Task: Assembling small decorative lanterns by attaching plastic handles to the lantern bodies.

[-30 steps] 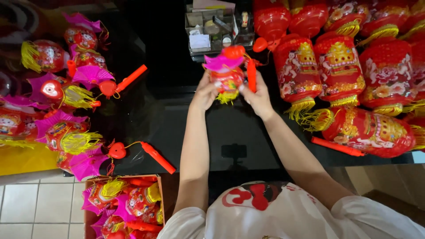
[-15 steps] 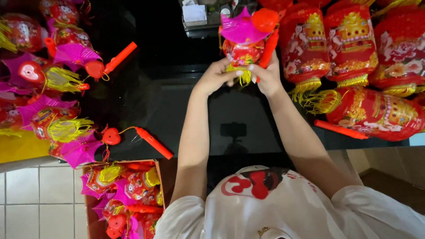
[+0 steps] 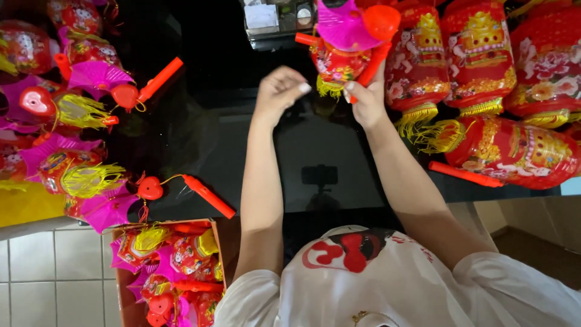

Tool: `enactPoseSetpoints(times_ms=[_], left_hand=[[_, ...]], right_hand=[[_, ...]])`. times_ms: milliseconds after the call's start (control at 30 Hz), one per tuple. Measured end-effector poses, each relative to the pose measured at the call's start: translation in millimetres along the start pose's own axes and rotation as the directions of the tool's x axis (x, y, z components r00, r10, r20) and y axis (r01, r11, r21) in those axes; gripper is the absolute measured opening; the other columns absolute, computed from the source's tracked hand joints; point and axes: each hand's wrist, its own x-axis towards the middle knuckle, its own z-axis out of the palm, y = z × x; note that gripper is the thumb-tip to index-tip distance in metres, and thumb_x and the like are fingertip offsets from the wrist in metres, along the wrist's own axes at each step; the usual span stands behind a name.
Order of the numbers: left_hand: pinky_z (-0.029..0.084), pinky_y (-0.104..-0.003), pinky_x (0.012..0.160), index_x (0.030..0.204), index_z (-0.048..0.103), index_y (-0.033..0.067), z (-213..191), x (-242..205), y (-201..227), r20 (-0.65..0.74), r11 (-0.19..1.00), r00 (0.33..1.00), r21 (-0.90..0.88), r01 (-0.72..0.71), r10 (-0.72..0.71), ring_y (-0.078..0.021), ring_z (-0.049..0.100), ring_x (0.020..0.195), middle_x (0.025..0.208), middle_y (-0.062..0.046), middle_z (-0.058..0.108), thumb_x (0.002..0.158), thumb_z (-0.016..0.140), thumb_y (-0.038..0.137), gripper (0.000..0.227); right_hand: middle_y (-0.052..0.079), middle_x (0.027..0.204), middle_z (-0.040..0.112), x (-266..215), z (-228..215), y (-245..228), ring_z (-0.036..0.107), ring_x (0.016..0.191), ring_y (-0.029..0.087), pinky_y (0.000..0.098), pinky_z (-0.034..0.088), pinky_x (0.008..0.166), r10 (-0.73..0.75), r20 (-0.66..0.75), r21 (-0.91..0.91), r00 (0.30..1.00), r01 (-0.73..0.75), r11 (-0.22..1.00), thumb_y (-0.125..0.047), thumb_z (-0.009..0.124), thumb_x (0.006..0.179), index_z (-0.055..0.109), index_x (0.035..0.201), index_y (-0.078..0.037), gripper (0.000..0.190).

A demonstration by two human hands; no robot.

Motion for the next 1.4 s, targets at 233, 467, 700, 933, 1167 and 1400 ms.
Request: enactPoseSetpoints(times_ms=[233, 467, 700, 933, 1167, 1400], left_hand=[[0.027, -0.020, 0.048, 0.105, 0.077, 0.0119, 32, 3, -9, 0.070, 0.981, 0.979, -0.025, 0.193, -0.191, -0.0008, 0.039, 0.055, 0.075, 0.007, 0.066, 0.090, 0.081, 0.023, 0.020], [0.031, -0.019, 0.049, 0.086, 0.070, 0.0110, 21, 1, 11, 0.143, 0.977, 0.971, 0.120, 0.176, -0.192, -0.0041, 0.043, 0.049, 0.058, 0.002, 0.051, 0.096, 0.072, 0.025, 0.018], [0.037, -0.022, 0.061, 0.076, 0.064, 0.0163, 22, 4, -11, -0.025, 0.952, 0.986, 0.255, 0.168, -0.167, -0.0037, 0.050, 0.065, 0.072, 0.007, 0.061, 0.091, 0.061, 0.010, 0.017], [0.045, -0.021, 0.068, 0.115, 0.067, 0.0086, 5, 7, -32, -0.081, 0.989, 0.994, 0.121, 0.087, -0.078, -0.0070, 0.060, 0.078, 0.096, -0.001, 0.069, 0.086, 0.058, 0.009, 0.030], [0.057, -0.036, 0.106, 0.151, 0.043, 0.0081, 22, 2, -27, 0.114, 0.996, 0.993, -0.086, 0.000, 0.010, -0.0178, 0.071, 0.112, 0.112, -0.008, 0.075, 0.097, 0.077, 0.006, 0.064], [0.062, -0.026, 0.079, 0.132, 0.066, 0.0079, 17, 6, -29, 0.067, 0.989, 0.987, 0.040, 0.144, -0.146, -0.0098, 0.071, 0.083, 0.095, -0.006, 0.079, 0.091, 0.081, 0.014, 0.044]], right_hand=[[0.012, 0.142, 0.048, 2, 51, -34, 0.054, 0.128, 0.026, 0.0420, 0.051, 0.110, -0.140, 0.088, -0.208, 0.986, 0.155, 0.966, -0.009, 0.083, 0.090, 0.029, 0.152, -0.019, 0.083], [0.013, 0.145, 0.049, 4, 46, -33, 0.053, 0.133, 0.028, 0.0451, 0.049, 0.113, -0.174, 0.084, -0.126, 0.981, 0.184, 0.975, -0.006, 0.080, 0.091, 0.028, 0.154, -0.021, 0.083], [0.017, 0.156, 0.038, 2, 52, -41, 0.049, 0.143, 0.034, 0.0495, 0.045, 0.123, -0.224, 0.142, -0.341, 0.964, 0.261, 0.903, -0.006, 0.089, 0.085, 0.012, 0.162, -0.022, 0.110], [0.015, 0.154, 0.045, 1, 25, -14, 0.052, 0.136, 0.030, 0.0471, 0.049, 0.114, -0.232, 0.017, -0.189, 0.972, 0.231, 0.954, -0.002, 0.082, 0.091, 0.021, 0.162, -0.023, 0.096], [0.012, 0.150, 0.049, 1, 39, -24, 0.054, 0.134, 0.029, 0.0457, 0.050, 0.114, -0.186, 0.089, -0.134, 0.978, 0.197, 0.971, -0.003, 0.080, 0.093, 0.026, 0.159, -0.021, 0.087], [0.012, 0.136, 0.056, 4, 15, -16, 0.058, 0.111, 0.026, 0.0373, 0.049, 0.083, -0.148, -0.029, -0.061, 0.989, 0.146, 0.987, -0.004, 0.080, 0.093, 0.032, 0.157, -0.021, 0.082]])
